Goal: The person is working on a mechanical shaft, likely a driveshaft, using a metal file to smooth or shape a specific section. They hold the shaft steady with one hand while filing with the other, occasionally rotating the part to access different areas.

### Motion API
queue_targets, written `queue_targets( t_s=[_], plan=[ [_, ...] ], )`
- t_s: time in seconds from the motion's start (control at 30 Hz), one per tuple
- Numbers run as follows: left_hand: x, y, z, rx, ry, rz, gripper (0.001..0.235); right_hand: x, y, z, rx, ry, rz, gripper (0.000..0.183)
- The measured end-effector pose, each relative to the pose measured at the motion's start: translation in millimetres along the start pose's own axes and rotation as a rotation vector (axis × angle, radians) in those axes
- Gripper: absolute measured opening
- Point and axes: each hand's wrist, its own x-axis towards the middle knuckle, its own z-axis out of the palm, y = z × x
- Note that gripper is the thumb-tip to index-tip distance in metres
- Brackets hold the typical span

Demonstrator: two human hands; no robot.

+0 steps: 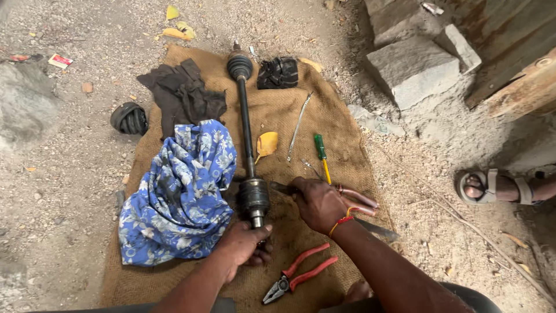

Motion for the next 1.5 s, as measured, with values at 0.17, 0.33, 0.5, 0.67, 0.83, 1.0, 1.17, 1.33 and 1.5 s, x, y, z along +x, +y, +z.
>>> queue_targets(
  t_s=[0.17, 0.33, 0.5, 0.67, 0.83, 1.0, 1.17, 1.33, 1.5],
  plan=[
    [1.0, 0.0, -2.4, 0.059, -0.039, 0.029, 0.030, 4.0, -5.7, 10.3, -0.026, 0.032, -0.089, 0.022],
    [2.8, 0.3, -4.1, 0.067, -0.051, 0.059, 0.030, 8.1, -4.5, 21.1, -0.039, 0.053, -0.067, 0.021],
    [7.2, -1.2, -6.7, 0.069, -0.079, 0.052, 0.029, 8.2, -5.6, 24.0, -0.076, 0.054, -0.054, 0.020],
    [10.2, -6.0, -5.2, 0.055, -0.058, 0.070, 0.032, 8.4, -21.6, 17.7, -0.122, 0.069, -0.128, 0.023],
    [7.6, -2.0, -2.9, 0.091, -0.064, 0.080, 0.030, 29.5, -51.7, 17.9, -0.310, 0.032, -0.343, 0.032],
    [4.6, -0.9, -2.6, 0.088, -0.059, 0.096, 0.025, 22.2, -36.6, 7.6, -0.253, 0.011, -0.357, 0.045],
    [10.3, -7.4, -5.6, 0.059, -0.090, 0.098, 0.031, -8.0, 1.8, 7.4, -0.207, 0.063, -0.098, 0.021],
    [9.1, -0.7, -9.3, 0.057, -0.102, 0.072, 0.030, -1.2, 4.8, 19.7, -0.246, 0.106, -0.172, 0.019],
    [6.8, -4.4, -10.6, 0.040, -0.083, 0.090, 0.029, 0.7, -18.0, 31.0, -0.172, 0.170, -0.244, 0.021]
  ],
)
